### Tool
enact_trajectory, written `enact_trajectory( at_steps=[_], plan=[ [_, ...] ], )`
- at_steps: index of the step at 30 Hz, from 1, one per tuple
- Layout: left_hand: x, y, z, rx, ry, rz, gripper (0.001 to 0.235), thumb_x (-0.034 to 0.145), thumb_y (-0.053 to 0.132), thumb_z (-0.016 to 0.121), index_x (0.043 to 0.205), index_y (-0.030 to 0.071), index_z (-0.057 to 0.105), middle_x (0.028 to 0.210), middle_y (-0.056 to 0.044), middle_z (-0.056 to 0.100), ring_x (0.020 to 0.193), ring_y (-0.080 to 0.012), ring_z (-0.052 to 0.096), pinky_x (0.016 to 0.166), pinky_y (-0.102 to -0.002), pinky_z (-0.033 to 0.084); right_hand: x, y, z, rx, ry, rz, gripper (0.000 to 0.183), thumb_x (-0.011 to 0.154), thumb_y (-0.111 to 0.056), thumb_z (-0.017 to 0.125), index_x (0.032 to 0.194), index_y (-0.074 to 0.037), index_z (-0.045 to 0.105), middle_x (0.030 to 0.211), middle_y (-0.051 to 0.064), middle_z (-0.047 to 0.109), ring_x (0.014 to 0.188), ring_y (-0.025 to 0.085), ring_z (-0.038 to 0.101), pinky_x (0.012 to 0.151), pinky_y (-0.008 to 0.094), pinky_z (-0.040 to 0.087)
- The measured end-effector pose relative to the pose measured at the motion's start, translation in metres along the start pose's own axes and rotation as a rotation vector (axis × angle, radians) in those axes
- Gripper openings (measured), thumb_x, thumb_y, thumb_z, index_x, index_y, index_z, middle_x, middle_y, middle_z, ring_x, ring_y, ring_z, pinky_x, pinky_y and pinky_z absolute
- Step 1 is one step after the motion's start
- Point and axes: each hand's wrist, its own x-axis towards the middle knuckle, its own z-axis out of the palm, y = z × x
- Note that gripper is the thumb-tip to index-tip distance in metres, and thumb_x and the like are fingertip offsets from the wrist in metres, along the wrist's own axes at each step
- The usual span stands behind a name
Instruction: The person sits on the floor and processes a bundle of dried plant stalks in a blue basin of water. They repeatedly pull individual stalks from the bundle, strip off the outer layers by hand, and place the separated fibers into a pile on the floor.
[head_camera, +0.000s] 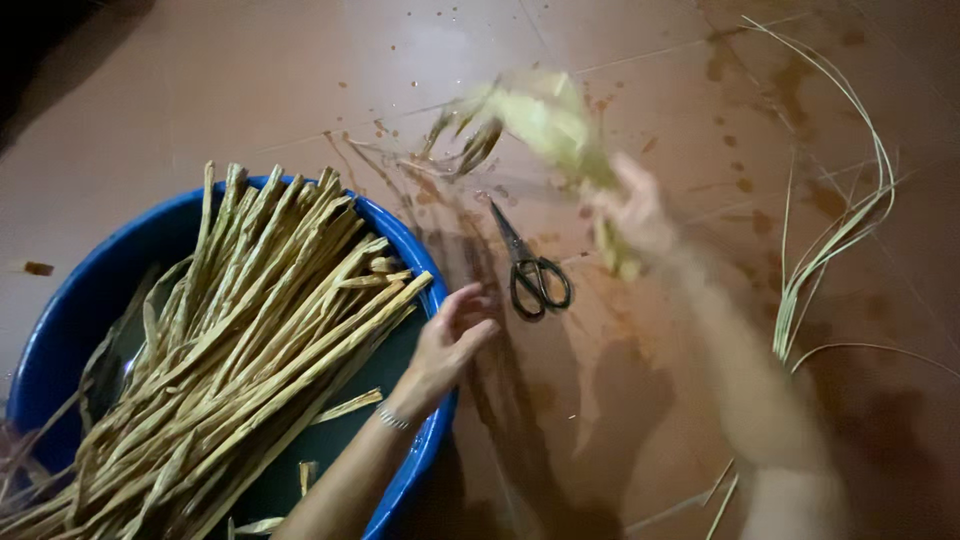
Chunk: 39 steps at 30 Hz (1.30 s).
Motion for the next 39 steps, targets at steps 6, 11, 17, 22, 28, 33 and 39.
enact_trajectory(
  at_steps=[6,11,17,22,28,33,39],
  plan=[
    [-0.063,0.021,-0.076,0.363,0.124,-0.065,0.034,0.095,0.019,0.066,0.128,0.010,0.067,0.117,-0.007,0.076,0.103,-0.0117,0.072,0.090,-0.029,0.062,0.015,0.009,-0.081,0.000,0.135,-0.405,0.040,0.103,-0.002,0.058,0.143,0.001,0.053,0.107,0.011,0.065,0.085,0.017,0.070,0.071,0.032,0.062],
    [-0.095,0.006,-0.141,0.995,0.280,0.133,0.028,0.090,0.026,0.070,0.116,0.016,0.072,0.111,-0.005,0.074,0.086,-0.0175,0.068,0.073,-0.032,0.057,-0.018,0.103,-0.108,-0.205,0.208,0.194,0.057,0.098,-0.015,0.065,0.153,-0.019,0.051,0.103,0.008,0.072,0.081,0.016,0.063,0.067,0.033,0.054],
    [-0.108,0.005,-0.166,1.618,0.470,0.143,0.049,0.074,0.034,0.078,0.117,0.011,0.070,0.117,-0.015,0.062,0.107,-0.0318,0.057,0.085,-0.046,0.047,-0.029,0.233,-0.102,-1.096,0.120,0.311,0.072,0.092,-0.024,0.075,0.154,-0.013,0.042,0.126,0.022,0.061,0.109,0.039,0.055,0.085,0.053,0.048],
    [-0.117,0.003,-0.167,1.458,0.519,0.256,0.032,0.085,0.022,0.076,0.116,0.016,0.068,0.112,-0.009,0.061,0.109,-0.0293,0.058,0.092,-0.047,0.045,-0.017,0.155,-0.034,-0.804,0.115,0.000,0.048,0.094,-0.027,0.071,0.137,-0.007,0.059,0.123,0.020,0.068,0.115,0.034,0.066,0.095,0.048,0.054],
    [-0.133,-0.004,-0.144,1.274,0.459,0.180,0.029,0.100,0.010,0.061,0.128,0.008,0.059,0.092,-0.016,0.066,0.084,-0.0337,0.065,0.073,-0.048,0.054,-0.030,0.023,0.136,-0.684,-0.283,-0.496,0.032,0.091,-0.026,0.066,0.117,-0.009,0.072,0.112,0.011,0.075,0.097,0.026,0.072,0.087,0.043,0.055],
    [-0.155,-0.060,-0.144,1.030,0.413,-0.020,0.020,0.097,0.017,0.063,0.114,0.008,0.058,0.089,-0.021,0.070,0.085,-0.0424,0.069,0.073,-0.055,0.054,-0.042,0.023,0.242,-0.904,-0.495,-0.569,0.019,0.089,-0.031,0.072,0.096,-0.013,0.074,0.100,0.009,0.075,0.099,0.031,0.070,0.086,0.046,0.055],
    [-0.163,-0.166,-0.199,1.119,0.224,-0.232,0.028,0.076,0.014,0.072,0.100,0.003,0.062,0.091,-0.023,0.070,0.090,-0.0425,0.069,0.078,-0.052,0.056,-0.045,0.102,0.331,-1.299,-0.733,-0.824,0.031,0.080,-0.022,0.066,0.108,-0.007,0.069,0.117,0.017,0.064,0.113,0.039,0.058,0.089,0.052,0.045]
  ],
)
